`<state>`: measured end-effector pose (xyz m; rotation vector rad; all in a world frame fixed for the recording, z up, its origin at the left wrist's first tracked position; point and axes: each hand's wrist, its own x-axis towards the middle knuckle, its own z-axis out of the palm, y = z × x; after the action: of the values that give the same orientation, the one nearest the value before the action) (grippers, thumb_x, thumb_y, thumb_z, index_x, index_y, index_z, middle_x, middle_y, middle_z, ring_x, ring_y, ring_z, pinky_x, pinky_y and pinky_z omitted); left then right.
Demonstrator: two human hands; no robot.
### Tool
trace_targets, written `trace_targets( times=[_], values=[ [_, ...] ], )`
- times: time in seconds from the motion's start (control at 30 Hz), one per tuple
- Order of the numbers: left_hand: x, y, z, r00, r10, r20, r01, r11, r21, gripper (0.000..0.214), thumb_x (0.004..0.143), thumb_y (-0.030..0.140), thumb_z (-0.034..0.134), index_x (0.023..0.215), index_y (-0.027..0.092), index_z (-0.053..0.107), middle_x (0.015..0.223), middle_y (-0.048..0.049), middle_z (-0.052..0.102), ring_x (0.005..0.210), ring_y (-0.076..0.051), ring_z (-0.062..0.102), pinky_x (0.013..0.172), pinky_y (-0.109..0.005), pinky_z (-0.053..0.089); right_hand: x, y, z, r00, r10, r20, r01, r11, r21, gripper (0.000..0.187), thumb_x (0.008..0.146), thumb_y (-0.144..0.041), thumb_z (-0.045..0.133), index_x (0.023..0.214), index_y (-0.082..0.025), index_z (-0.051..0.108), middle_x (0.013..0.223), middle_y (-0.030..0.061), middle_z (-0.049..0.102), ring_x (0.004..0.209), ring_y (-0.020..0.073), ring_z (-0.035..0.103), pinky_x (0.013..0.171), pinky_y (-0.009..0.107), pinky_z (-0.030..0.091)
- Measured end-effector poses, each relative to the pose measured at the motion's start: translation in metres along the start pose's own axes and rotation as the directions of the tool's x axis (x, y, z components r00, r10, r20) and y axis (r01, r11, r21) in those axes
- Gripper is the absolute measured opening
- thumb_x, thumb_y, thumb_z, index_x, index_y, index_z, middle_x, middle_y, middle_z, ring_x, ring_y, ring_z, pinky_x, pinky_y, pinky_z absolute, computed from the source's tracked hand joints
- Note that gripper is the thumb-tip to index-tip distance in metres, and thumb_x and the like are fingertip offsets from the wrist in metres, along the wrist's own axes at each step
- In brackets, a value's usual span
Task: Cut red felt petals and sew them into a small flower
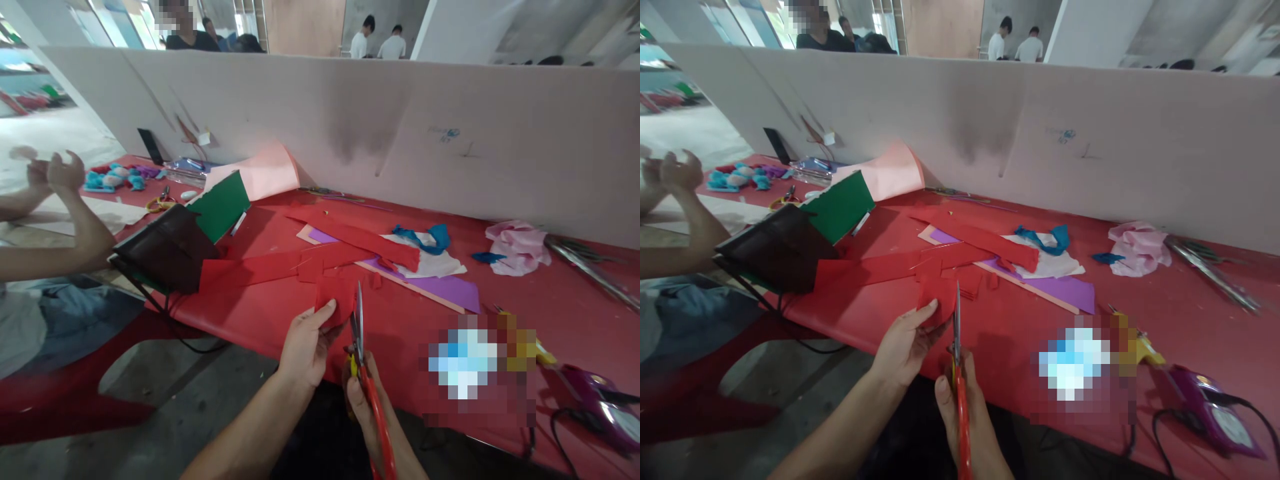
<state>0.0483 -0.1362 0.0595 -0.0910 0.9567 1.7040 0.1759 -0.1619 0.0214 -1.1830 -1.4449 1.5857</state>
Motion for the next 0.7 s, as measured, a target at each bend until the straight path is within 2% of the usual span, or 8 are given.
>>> trace_targets(
  times=[0.17,0.27,0.33,0.5,0.63,0.7],
  values=[
    [-0.0036,-0.0007,0.0022,1.000,0.010,0.010,-0.010,1.000,-0.006,0.013,0.067,0.018,0.076,0.075,0.009,0.071,0.079,-0.0091,0.074,0.076,-0.018,0.069,0.084,-0.035,0.054,-0.0037,-0.0056,0.0038,0.994,0.040,-0.104,-0.048,0.996,-0.081,0.055,0.079,-0.062,0.053,0.118,-0.023,0.055,0.110,0.0096,0.064,0.104,0.0276,0.058,0.086,0.036,0.048],
    [-0.0042,-0.0007,0.0022,0.999,0.015,0.033,-0.015,1.000,-0.012,0.015,0.067,0.020,0.076,0.076,0.009,0.071,0.081,-0.0100,0.074,0.078,-0.020,0.069,0.086,-0.037,0.053,-0.0067,-0.0065,0.0051,0.983,0.074,-0.166,-0.089,0.992,-0.085,0.059,0.079,-0.063,0.052,0.122,-0.023,0.055,0.123,0.0107,0.060,0.119,0.0297,0.051,0.100,0.041,0.040],
    [-0.0045,-0.0010,0.0019,0.999,0.017,0.041,-0.016,1.000,-0.015,0.015,0.067,0.021,0.076,0.077,0.010,0.071,0.082,-0.0102,0.074,0.079,-0.020,0.069,0.087,-0.037,0.053,-0.0074,-0.0065,0.0055,0.980,0.084,-0.178,-0.100,0.992,-0.080,0.059,0.079,-0.063,0.051,0.123,-0.024,0.055,0.127,0.0107,0.059,0.123,0.0302,0.048,0.103,0.044,0.036],
    [-0.0049,-0.0019,0.0019,0.999,0.020,0.039,-0.020,1.000,-0.007,0.018,0.066,0.023,0.077,0.076,0.011,0.071,0.083,-0.0104,0.074,0.082,-0.021,0.069,0.087,-0.037,0.052,-0.0044,-0.0058,0.0034,0.984,0.071,-0.165,-0.085,0.993,-0.083,0.058,0.079,-0.063,0.052,0.121,-0.022,0.055,0.121,0.0115,0.061,0.115,0.0301,0.053,0.099,0.043,0.040],
    [-0.0051,-0.0014,0.0030,0.999,0.026,0.028,-0.026,1.000,-0.007,0.019,0.065,0.023,0.078,0.077,0.010,0.071,0.084,-0.0112,0.074,0.081,-0.021,0.069,0.088,-0.038,0.052,-0.0025,-0.0062,0.0013,0.996,0.021,-0.088,-0.031,0.993,-0.117,0.056,0.081,-0.062,0.049,0.120,-0.022,0.054,0.099,0.0088,0.066,0.084,0.0246,0.062,0.078,0.036,0.051],
    [-0.0055,-0.0009,0.0032,0.999,0.023,0.031,-0.023,1.000,-0.008,0.018,0.065,0.022,0.078,0.076,0.010,0.071,0.082,-0.0105,0.074,0.080,-0.021,0.069,0.087,-0.039,0.052,-0.0029,-0.0064,0.0015,0.995,0.013,-0.094,-0.026,0.991,-0.130,0.055,0.081,-0.062,0.049,0.119,-0.023,0.054,0.101,0.0092,0.066,0.088,0.0250,0.062,0.079,0.036,0.050]
  ],
)
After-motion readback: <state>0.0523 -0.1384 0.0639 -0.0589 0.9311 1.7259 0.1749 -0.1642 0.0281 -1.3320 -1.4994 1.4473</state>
